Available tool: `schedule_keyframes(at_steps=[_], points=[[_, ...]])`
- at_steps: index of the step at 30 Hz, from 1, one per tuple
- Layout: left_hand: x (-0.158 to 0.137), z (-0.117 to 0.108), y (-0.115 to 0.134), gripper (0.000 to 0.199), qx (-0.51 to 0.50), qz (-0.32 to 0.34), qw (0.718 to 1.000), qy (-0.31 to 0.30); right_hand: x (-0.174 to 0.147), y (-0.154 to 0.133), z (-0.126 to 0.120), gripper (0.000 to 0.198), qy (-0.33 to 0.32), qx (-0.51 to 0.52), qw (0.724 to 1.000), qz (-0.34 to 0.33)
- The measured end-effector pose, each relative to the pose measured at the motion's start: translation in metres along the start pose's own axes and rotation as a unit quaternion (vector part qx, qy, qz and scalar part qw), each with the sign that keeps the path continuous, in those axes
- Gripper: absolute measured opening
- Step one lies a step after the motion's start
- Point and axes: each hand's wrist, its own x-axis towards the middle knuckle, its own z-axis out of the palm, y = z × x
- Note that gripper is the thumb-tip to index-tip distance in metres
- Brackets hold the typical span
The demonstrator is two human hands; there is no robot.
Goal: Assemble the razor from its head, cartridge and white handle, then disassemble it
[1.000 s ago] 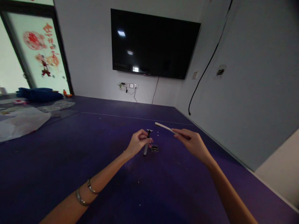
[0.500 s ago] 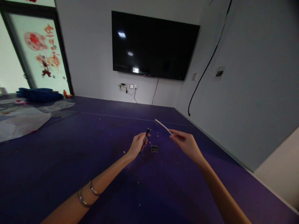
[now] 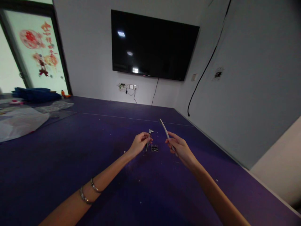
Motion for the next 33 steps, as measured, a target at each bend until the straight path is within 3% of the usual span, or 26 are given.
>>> schedule_keyframes(at_steps=[4, 12, 29, 33], points=[[0.002, -0.002, -0.002, 0.011, 0.017, 0.001, 1.0, 0.004, -0.012, 0.011, 0.009, 0.051, -0.016, 0.046, 0.998, 0.049], [0.006, -0.006, -0.003, 0.01, 0.035, 0.004, 0.999, 0.026, -0.038, 0.014, 0.015, 0.05, -0.032, 0.039, 0.996, 0.068], [0.003, -0.005, -0.003, 0.011, 0.076, 0.027, 0.997, -0.005, -0.042, 0.016, 0.022, 0.054, 0.024, 0.087, 0.993, 0.082], [0.002, -0.004, -0.002, 0.01, 0.073, 0.028, 0.997, -0.007, -0.042, 0.016, 0.025, 0.053, 0.012, 0.092, 0.992, 0.08]])
